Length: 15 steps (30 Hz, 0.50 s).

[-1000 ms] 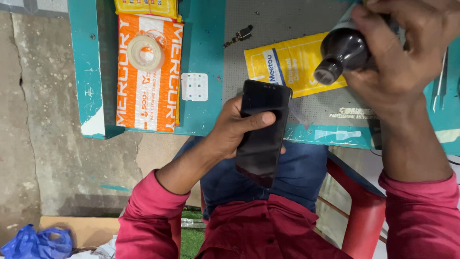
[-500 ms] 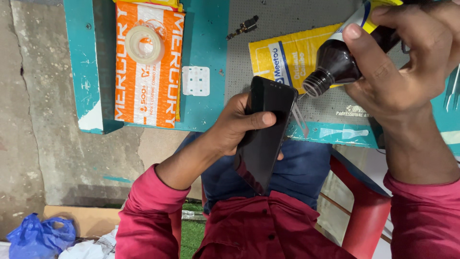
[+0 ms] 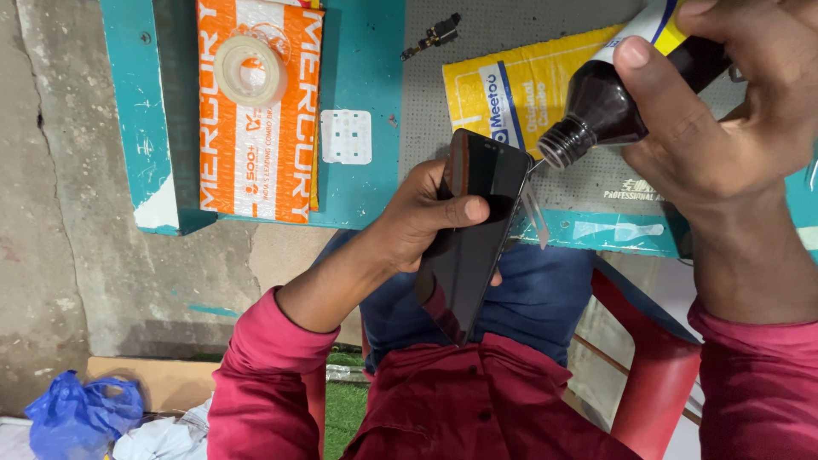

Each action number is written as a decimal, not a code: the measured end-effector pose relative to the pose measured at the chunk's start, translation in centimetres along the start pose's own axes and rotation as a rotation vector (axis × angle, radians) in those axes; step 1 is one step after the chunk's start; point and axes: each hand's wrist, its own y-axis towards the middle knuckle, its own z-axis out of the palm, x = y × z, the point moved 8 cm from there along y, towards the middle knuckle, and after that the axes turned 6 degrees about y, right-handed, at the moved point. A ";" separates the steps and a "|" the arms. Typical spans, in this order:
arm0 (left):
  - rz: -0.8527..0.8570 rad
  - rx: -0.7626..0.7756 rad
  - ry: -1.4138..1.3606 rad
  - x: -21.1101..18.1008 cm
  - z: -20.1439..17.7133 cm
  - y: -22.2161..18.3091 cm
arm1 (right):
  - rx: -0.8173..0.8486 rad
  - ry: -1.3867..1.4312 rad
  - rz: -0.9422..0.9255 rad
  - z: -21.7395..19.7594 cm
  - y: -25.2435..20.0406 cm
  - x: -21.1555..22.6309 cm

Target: The person uses a metal pick to pry the edges of a black smartphone, then applies liquid from a bottle to the screen and wipes it with a screen protector package. The person then opens the phone to reveal the internal components and continues to wipe the screen and edges.

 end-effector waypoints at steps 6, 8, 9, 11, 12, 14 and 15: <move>0.001 0.011 -0.018 0.1 0.0 0.0 | 0.002 0.011 0.024 0.0 -0.3 -0.2; -0.008 0.008 -0.028 0.2 0.0 0.0 | 0.001 0.030 0.018 -0.1 -0.3 -0.1; -0.007 0.008 -0.030 0.2 0.0 0.0 | 0.007 0.035 0.027 -0.1 -0.4 -0.1; -0.004 0.008 -0.033 0.3 0.0 0.0 | 0.024 0.040 0.057 -0.1 -0.5 -0.2; -0.006 0.003 -0.028 0.3 -0.1 0.0 | 0.025 0.043 0.063 0.0 -0.4 -0.2; -0.008 -0.007 -0.016 0.3 -0.2 -0.1 | 0.015 0.049 0.058 0.0 -0.4 -0.1; -0.008 0.003 -0.015 0.2 -0.1 -0.1 | 0.011 0.051 0.052 -0.1 -0.4 0.0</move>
